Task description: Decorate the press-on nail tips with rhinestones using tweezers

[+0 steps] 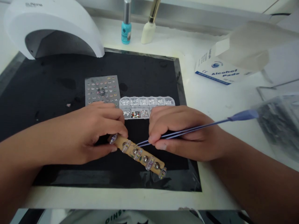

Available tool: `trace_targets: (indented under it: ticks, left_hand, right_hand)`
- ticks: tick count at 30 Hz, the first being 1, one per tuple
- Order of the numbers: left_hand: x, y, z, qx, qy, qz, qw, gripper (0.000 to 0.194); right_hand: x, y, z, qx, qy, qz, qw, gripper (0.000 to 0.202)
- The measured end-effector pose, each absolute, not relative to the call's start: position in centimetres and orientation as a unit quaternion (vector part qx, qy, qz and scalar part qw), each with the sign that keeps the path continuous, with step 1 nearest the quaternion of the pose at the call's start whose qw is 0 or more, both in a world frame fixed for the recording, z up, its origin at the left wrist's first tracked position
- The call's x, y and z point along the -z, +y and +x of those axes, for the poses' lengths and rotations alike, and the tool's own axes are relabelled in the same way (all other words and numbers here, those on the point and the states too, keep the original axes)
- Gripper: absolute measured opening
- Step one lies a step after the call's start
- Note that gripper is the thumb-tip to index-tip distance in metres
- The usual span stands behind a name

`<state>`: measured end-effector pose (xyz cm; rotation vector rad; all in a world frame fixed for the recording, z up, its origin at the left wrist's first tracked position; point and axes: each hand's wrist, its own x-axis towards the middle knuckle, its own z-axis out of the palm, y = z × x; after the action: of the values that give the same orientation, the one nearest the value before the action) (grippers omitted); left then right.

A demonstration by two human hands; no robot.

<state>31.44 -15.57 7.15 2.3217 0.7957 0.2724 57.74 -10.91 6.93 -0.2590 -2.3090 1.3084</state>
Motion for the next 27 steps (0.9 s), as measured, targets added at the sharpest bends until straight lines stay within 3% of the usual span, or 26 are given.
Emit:
trace_targets:
  ticks: [27]
  left_hand:
    - [-7.24, -15.70, 31.50, -0.117, 0.303, 0.885, 0.334, 0.019]
  right_hand:
    - [-7.09, -10.73, 58.10, -0.496, -0.833, -0.091, 0.228, 0.010]
